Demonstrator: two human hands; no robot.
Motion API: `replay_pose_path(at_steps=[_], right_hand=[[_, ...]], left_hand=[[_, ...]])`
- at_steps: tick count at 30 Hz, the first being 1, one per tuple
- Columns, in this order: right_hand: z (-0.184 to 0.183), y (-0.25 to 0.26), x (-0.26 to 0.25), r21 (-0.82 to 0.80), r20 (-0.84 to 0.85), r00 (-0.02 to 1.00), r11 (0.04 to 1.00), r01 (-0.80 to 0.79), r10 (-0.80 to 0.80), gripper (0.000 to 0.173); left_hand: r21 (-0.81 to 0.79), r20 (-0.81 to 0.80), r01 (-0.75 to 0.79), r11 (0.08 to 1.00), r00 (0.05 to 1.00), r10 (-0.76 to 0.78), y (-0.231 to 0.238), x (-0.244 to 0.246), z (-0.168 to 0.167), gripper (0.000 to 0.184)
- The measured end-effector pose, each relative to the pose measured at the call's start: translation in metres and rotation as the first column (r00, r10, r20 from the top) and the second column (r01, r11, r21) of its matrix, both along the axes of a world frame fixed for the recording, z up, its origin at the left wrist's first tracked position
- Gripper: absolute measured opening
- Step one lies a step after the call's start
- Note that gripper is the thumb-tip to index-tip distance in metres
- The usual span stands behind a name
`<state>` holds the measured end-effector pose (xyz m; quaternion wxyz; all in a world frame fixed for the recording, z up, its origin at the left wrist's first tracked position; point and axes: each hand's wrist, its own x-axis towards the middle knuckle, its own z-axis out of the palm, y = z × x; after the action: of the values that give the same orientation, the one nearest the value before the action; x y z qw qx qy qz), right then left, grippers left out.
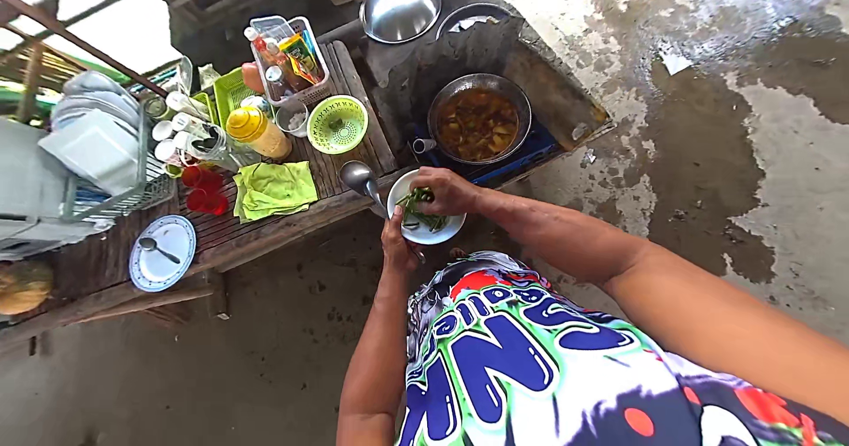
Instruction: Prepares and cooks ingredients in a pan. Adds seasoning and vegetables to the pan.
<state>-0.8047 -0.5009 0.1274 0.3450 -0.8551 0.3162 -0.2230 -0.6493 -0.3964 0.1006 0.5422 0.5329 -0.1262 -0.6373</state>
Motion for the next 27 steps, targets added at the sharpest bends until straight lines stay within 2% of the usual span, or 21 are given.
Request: replay_pose_path(at_steps=[4,8,13,19,22,25,27], right_hand=[[0.005,-0.020,-0.030,0.100,0.194,0.975,0.991,0.089,-0.107,0.024],[0.005,-0.029,-0.045,0.205,0.239,0.964,0.976,0.070,-0.119,0.025],[0.015,-0.038,-0.054,0.435,0.345,0.900,0.895,0.099,-0.268,0.025],[0.020,-0.049,-0.071,0.492,0.437,0.840,0.868,0.076,-0.321,0.024],[0.017,-0.061,-0.087,0.528,0.514,0.757,0.844,0.091,-0.403,0.026],[0.018,-0.082,-0.108,0.553,0.496,0.709,0.812,0.187,-0.501,0.027],[0.014,-0.104,-0.119,0.534,0.395,0.724,0.782,0.321,-0.566,0.026]], left_hand=[[0.003,0.010,-0.012,1.000,1.000,0.011,-0.020,-0.027,-0.005,0.041],[-0.006,0.014,-0.031,1.000,0.999,0.031,-0.029,-0.048,-0.007,0.041],[-0.010,0.026,-0.023,1.000,0.999,0.023,-0.041,-0.057,-0.004,0.042],[-0.012,0.042,-0.028,1.000,0.999,0.028,-0.051,-0.061,0.002,0.040],[-0.014,0.042,-0.037,0.999,0.998,0.038,-0.052,-0.060,-0.001,0.038],[-0.005,0.047,-0.049,0.999,0.998,0.050,-0.044,-0.055,-0.005,0.038],[0.011,0.050,-0.070,0.997,0.996,0.069,-0.037,-0.052,-0.005,0.039]])
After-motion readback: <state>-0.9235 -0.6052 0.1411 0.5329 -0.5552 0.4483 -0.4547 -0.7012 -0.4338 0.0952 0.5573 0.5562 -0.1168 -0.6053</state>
